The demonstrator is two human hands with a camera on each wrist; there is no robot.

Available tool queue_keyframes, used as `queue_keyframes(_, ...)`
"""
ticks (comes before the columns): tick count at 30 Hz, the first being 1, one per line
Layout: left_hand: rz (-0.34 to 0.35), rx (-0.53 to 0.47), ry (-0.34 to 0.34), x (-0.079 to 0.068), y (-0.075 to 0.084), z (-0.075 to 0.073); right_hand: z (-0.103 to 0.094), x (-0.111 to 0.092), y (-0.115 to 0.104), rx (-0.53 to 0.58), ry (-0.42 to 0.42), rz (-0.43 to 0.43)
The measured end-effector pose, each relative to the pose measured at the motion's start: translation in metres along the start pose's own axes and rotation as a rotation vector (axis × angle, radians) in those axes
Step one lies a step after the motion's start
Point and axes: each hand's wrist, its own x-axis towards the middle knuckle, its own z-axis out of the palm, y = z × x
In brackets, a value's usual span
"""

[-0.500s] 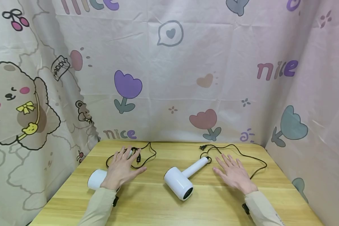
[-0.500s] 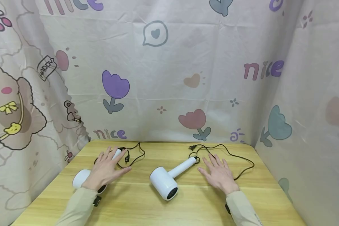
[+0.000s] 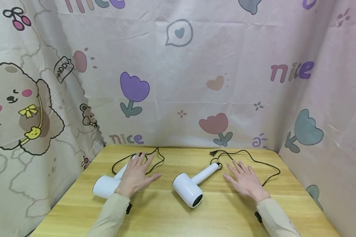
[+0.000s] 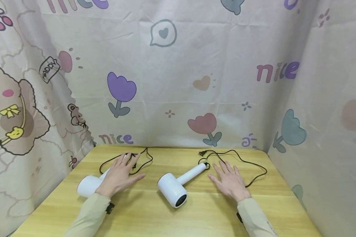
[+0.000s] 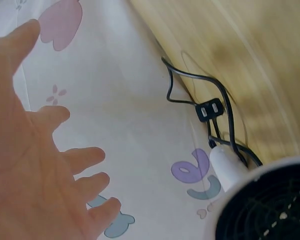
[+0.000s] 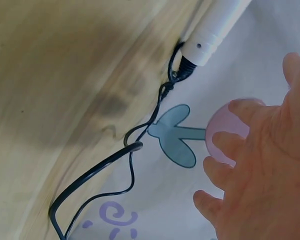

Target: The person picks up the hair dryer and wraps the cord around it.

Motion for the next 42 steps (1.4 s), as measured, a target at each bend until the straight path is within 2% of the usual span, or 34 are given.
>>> queue_keyframes(4, 0.015, 0.014, 0.003, 0.002, 0.005, 0.003, 0.003, 0.002, 0.000, -0.006, 0.009, -0.006)
queue_keyframes(8, 0.005, 0.021, 0.014, 0.002, 0.010, 0.009, 0.006, 0.003, -0.003, 0.007, -0.001, -0.013)
queue_keyframes(12, -0.019, -0.012, 0.006, 0.004, 0.017, 0.012, 0.007, 0.006, -0.004, 0.020, -0.001, -0.015)
queue_keyframes(18, -0.080, -0.115, -0.079, 0.008, 0.028, 0.016, 0.009, 0.009, -0.006, 0.033, -0.004, -0.010)
queue_keyframes(22, -0.087, -0.183, -0.133, 0.011, 0.038, 0.022, 0.009, 0.009, -0.007, 0.042, -0.017, -0.007)
queue_keyframes(29, -0.051, -0.169, -0.250, 0.010, 0.062, 0.032, 0.010, 0.009, -0.006, 0.018, -0.032, -0.003)
queue_keyframes(32, -0.057, -0.186, -0.264, 0.009, 0.074, 0.035, 0.011, 0.009, -0.006, 0.019, -0.040, 0.000)
queue_keyframes(36, -0.101, -0.209, -0.251, 0.009, 0.087, 0.036, 0.012, 0.010, -0.007, 0.036, -0.047, 0.005)
queue_keyframes(42, -0.192, -0.262, -0.279, 0.014, 0.103, 0.041, 0.014, 0.010, -0.009, 0.054, -0.051, 0.018)
